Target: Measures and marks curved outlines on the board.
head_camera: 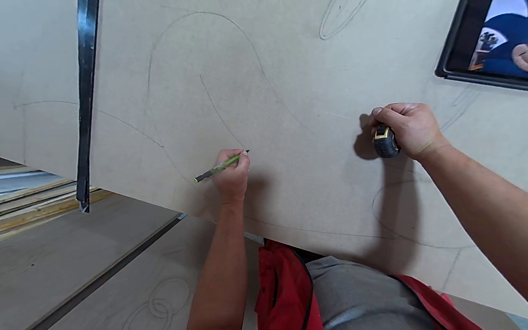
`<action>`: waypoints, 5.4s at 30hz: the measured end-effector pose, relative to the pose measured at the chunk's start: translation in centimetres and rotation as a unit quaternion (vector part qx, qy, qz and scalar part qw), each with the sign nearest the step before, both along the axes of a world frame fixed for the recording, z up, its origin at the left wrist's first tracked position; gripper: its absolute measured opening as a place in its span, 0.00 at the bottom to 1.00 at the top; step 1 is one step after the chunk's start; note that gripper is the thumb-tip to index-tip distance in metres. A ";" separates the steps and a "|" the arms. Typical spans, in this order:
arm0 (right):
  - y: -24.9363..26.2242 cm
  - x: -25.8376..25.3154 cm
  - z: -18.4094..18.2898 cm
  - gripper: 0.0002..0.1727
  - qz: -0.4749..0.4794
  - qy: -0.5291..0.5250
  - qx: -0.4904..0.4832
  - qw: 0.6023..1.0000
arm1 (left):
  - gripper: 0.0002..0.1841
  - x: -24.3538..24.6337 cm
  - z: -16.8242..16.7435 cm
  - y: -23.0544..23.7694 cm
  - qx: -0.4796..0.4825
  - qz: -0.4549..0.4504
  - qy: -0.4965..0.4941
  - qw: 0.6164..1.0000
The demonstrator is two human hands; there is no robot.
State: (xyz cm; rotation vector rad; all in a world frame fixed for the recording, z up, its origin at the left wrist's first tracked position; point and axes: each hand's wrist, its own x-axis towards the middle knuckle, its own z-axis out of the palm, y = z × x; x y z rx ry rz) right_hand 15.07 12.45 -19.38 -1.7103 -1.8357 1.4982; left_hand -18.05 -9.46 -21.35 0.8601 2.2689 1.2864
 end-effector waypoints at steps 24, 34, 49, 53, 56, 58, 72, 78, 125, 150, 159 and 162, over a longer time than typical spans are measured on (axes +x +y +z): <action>-8.1 1.6 0.6 0.24 -0.170 0.006 -0.008 0.985 | 0.03 -16.3 2.4 7.5 -0.062 -0.122 -0.164 0.977; -28.8 -5.2 1.4 0.27 -0.338 -0.190 0.014 0.922 | 0.05 -21.7 2.3 22.1 -0.126 -0.425 -0.069 0.894; -27.4 -10.8 2.1 0.36 -0.295 -0.365 -0.095 0.878 | 0.03 -22.3 2.0 24.3 -0.112 -0.526 -0.040 0.842; -27.2 -11.2 2.3 0.35 -0.294 -0.374 -0.095 0.874 | 0.03 -22.6 2.1 24.4 -0.121 -0.532 -0.024 0.838; -27.3 -11.2 2.3 0.35 -0.293 -0.378 -0.095 0.873 | 0.03 -22.8 2.0 24.4 -0.119 -0.539 -0.025 0.834; -27.2 -11.1 2.4 0.36 -0.292 -0.379 -0.090 0.873 | 0.03 -22.8 2.0 24.5 -0.119 -0.540 -0.023 0.833; -27.2 -10.7 2.2 0.36 -0.283 -0.378 -0.089 0.877 | 0.03 -22.5 1.8 24.3 -0.100 -0.543 -0.014 0.834; -27.1 -10.7 2.2 0.36 -0.285 -0.379 -0.090 0.876 | 0.03 -22.6 1.7 24.4 -0.101 -0.543 -0.021 0.834; -26.8 -10.9 2.7 0.37 -0.274 -0.374 -0.086 0.882 | 0.03 -27.2 1.8 16.7 -0.087 -0.484 -0.013 0.870; -26.1 -8.6 2.4 0.29 -0.319 -0.232 -0.092 0.914 | 0.03 -26.6 1.2 6.7 -0.055 -0.287 -0.088 0.952; -7.6 -9.2 -0.1 0.15 -0.162 0.117 0.024 0.979 | 0.04 -17.6 1.0 2.2 -0.014 -0.094 -0.081 0.992; 0.2 -11.3 -1.1 0.14 -0.069 0.178 0.057 0.980 | 0.04 -14.0 0.4 2.9 0.003 -0.039 -0.061 0.997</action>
